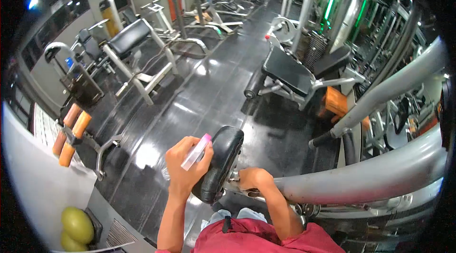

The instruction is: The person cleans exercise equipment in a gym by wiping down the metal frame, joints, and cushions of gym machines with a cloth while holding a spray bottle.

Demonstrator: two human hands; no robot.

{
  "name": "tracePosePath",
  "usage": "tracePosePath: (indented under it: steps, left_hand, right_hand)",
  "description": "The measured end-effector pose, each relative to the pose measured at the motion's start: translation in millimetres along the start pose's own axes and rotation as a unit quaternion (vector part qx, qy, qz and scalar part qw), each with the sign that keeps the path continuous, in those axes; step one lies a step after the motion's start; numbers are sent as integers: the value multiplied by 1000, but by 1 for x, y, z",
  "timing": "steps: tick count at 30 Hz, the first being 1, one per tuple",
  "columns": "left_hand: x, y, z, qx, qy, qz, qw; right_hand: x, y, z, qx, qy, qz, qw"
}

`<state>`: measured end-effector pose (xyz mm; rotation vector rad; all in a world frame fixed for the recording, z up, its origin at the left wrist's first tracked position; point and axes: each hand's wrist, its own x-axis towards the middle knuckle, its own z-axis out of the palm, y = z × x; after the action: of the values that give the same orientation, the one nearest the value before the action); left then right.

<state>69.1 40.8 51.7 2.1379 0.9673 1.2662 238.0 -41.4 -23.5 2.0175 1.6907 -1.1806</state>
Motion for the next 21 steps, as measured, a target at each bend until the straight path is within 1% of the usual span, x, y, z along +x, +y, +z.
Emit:
tracePosePath:
  steps: [2,3,4,5,6,8,9,10,12,13,14,15,16,17,20,21]
  left_hand:
    - [-15,4,-18,18,7,-19,1000]
    - [-24,7,-28,25,-14,-39,999]
    - [-35,12,-36,30,-37,-58,997]
    - [-45,20,-44,24,-39,-85,995]
    - [-56,24,-48,29,-36,-89,995]
    - [-81,32,-54,7,-84,-174,981]
    - [-94,33,-52,3,-92,-191,977]
    - [-108,32,-47,7,-90,-200,975]
    - [-135,24,-35,-1,-99,-221,970]
    - [-146,25,-27,-21,-109,-261,959]
    - [-159,22,-17,-19,-107,-263,959]
    - [-172,17,-4,-18,-82,-269,959]
    - [-185,11,10,-18,-58,-276,959]
    - [-194,4,21,-31,-39,-254,966]
    - [-206,0,53,-29,-25,-269,962]
    - [-208,-3,63,-30,-6,-254,967]
  right_hand:
    - [2,2,11,-14,0,-14,1000]
    - [1,2,19,-20,1,-23,1000]
    - [-1,2,30,-3,28,-40,999]
    - [-1,2,41,14,55,-56,997]
    - [4,5,55,12,52,-62,997]
    - [15,11,83,52,98,-127,986]
    - [9,8,89,72,82,-134,985]
    - [10,12,104,72,73,-138,985]
    - [24,24,144,180,145,-159,960]
    - [28,28,159,176,160,-142,961]
    - [33,35,175,174,157,-145,961]
    - [37,44,191,209,190,-164,945]
    - [31,48,194,244,221,-181,927]
    - [21,53,198,255,210,-158,930]
    - [-4,64,197,271,218,-142,927]
    - [-12,66,188,254,199,-142,936]
